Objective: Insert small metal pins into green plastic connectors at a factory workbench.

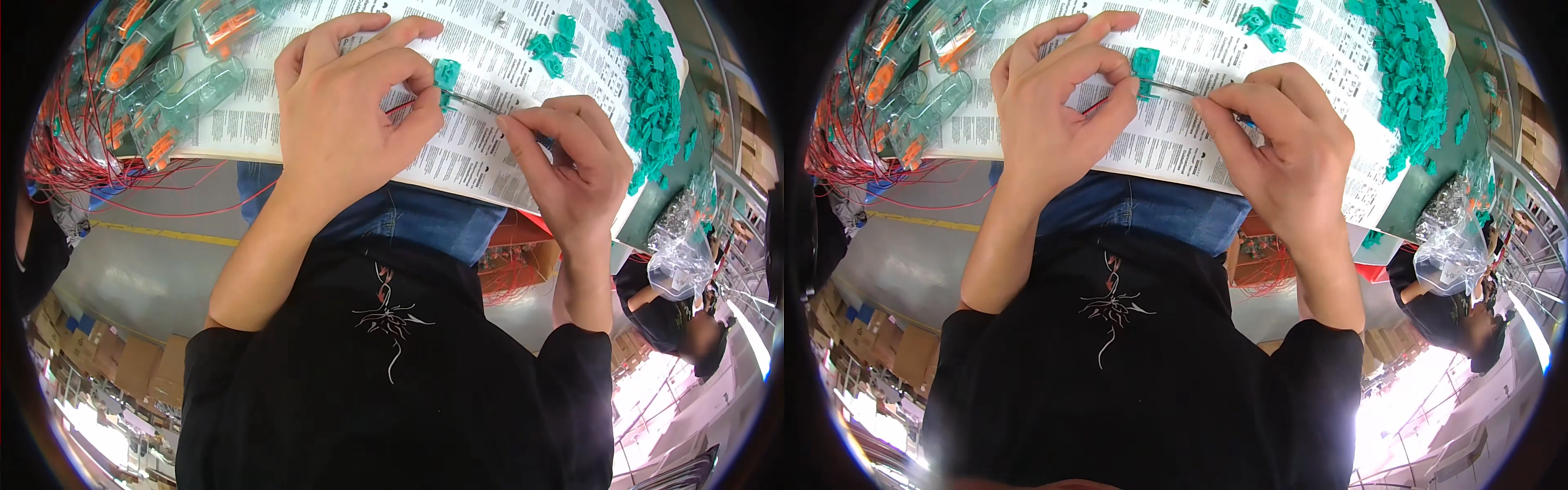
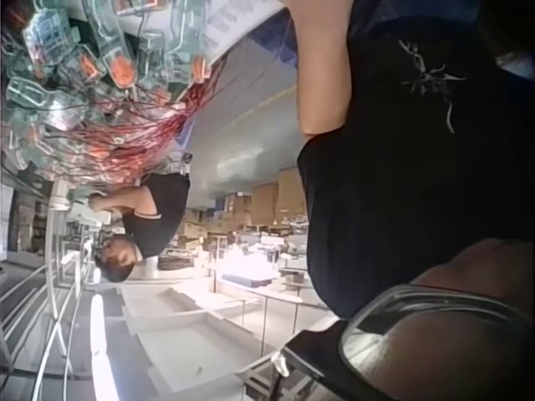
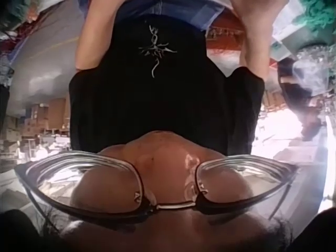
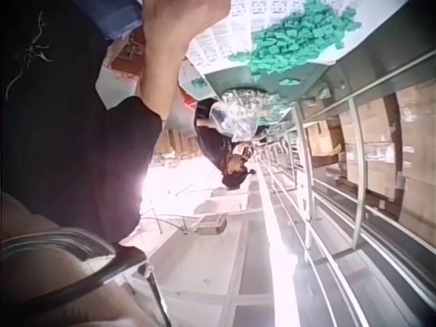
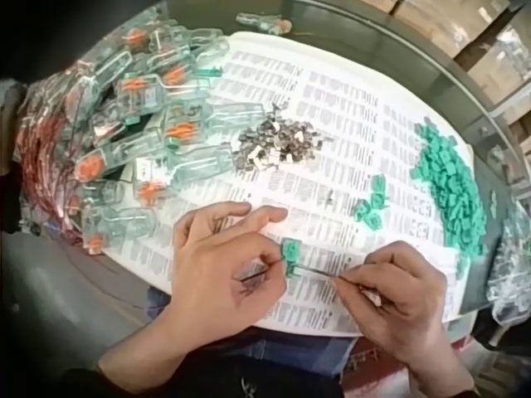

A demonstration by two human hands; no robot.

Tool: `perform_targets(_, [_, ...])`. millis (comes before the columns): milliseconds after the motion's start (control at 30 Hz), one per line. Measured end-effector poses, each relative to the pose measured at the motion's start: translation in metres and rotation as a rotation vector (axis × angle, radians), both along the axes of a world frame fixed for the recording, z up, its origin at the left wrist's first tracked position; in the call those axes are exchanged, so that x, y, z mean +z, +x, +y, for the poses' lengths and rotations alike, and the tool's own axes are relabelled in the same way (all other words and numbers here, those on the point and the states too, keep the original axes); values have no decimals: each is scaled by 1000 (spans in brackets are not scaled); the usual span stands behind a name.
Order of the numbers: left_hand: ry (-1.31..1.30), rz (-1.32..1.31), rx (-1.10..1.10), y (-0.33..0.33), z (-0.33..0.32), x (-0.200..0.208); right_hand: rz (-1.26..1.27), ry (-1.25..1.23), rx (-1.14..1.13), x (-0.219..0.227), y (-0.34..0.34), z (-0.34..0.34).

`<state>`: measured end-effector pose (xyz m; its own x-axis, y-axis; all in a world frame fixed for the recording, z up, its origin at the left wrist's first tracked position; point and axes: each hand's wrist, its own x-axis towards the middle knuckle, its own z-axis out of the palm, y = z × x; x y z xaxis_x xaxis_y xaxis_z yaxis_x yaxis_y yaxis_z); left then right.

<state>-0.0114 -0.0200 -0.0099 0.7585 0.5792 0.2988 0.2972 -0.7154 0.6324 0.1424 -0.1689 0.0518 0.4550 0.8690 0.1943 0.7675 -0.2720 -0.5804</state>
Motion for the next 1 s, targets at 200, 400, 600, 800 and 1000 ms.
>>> perform_targets(200, [-2,12,1,-1,0,1,8,-3,43,-1,0,2])
perform_targets(400, [67,49,7,4,-4,10,41,-62,0,-1,-1,0])
perform_targets(600, [146,-1027,-162,45,17,-74,97,-182,-50,11,-6,5])
perform_targets(800, [138,-1017,-147,44,15,-73,27,-268,26,23,-2,10])
perform_targets(1000, [23,-649,-108,24,9,-23,-140,-362,162,40,3,30])
